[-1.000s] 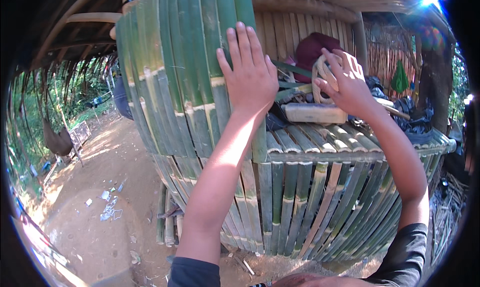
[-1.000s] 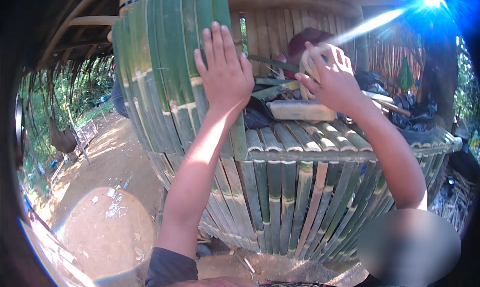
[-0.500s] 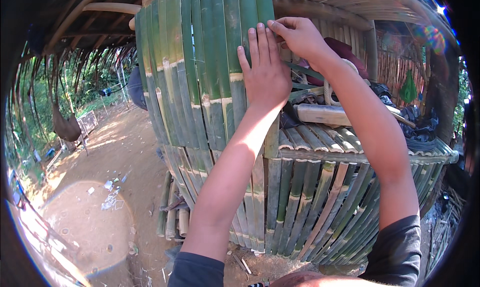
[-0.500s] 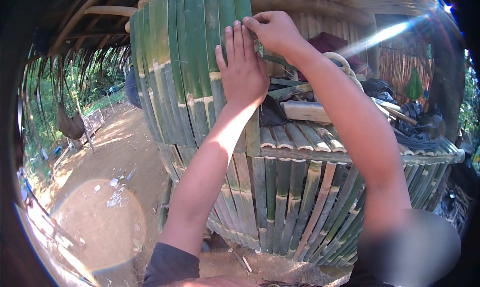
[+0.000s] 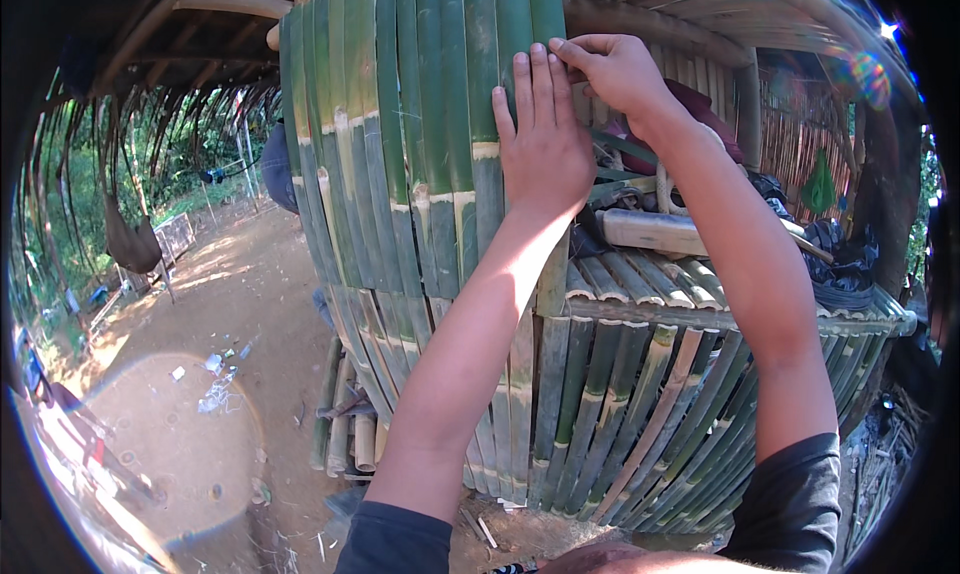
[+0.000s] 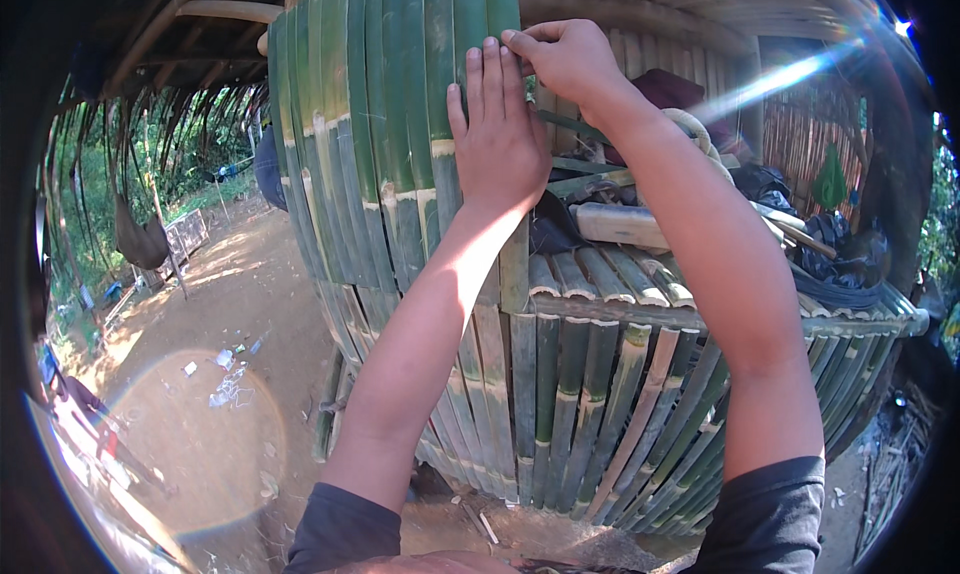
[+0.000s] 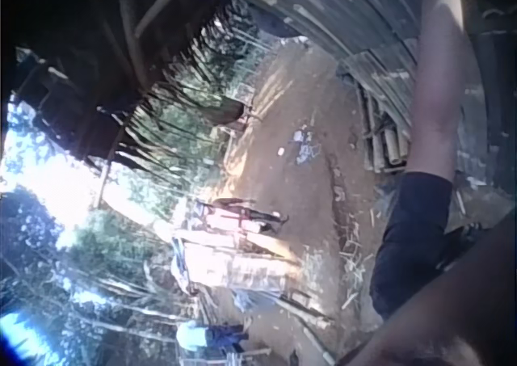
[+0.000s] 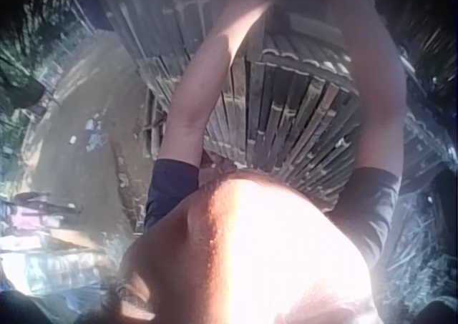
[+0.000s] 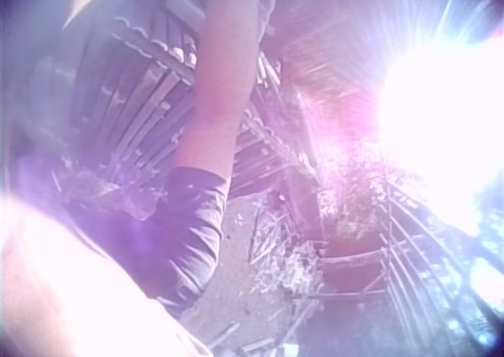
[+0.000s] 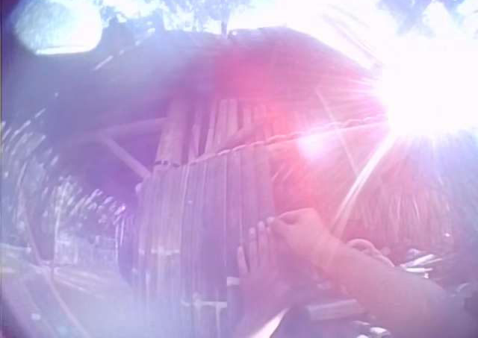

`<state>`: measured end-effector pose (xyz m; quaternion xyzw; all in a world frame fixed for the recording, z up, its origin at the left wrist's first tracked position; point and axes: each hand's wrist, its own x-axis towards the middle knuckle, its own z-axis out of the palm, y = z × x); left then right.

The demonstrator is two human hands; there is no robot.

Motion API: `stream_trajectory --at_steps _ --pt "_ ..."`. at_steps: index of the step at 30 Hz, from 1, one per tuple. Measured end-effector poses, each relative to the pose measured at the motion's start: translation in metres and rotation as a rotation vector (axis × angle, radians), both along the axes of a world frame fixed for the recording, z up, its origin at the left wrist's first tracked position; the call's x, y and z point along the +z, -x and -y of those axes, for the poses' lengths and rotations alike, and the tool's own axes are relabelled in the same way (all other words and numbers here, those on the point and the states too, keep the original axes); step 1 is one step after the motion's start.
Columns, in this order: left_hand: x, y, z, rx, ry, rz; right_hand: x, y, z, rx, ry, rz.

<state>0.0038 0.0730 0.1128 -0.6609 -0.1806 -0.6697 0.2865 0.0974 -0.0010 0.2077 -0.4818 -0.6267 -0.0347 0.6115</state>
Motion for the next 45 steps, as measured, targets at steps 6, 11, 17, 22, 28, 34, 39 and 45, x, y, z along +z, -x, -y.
stream_trajectory --at_steps 6,11,17,22,28,34,39,45 --pt "0.0 -0.001 0.0 0.018 0.01 -0.008 -0.002 0.0 -0.001 -0.012 -0.012 0.008" --pt "0.001 0.0 0.002 0.023 0.011 -0.006 0.0 0.0 -0.002 -0.012 -0.026 0.002" --pt "0.0 0.003 0.002 -0.039 0.02 -0.015 -0.002 0.002 -0.003 0.013 -0.044 -0.051" --pt "0.001 0.005 0.003 -0.07 0.023 -0.008 -0.001 0.001 -0.004 0.038 -0.026 -0.053" --pt "0.001 0.004 0.004 -0.064 0.026 -0.007 -0.002 -0.001 -0.005 0.053 -0.028 -0.062" --pt "-0.001 -0.001 0.0 -0.038 -0.006 0.019 -0.01 0.007 -0.002 -0.163 -0.167 0.098" --pt "0.0 -0.004 -0.005 0.013 -0.038 0.017 -0.033 0.01 0.0 -0.303 -0.226 0.251" --pt "0.005 -0.007 -0.005 -0.047 -0.072 0.02 -0.05 0.011 0.022 -0.517 -0.403 0.404"
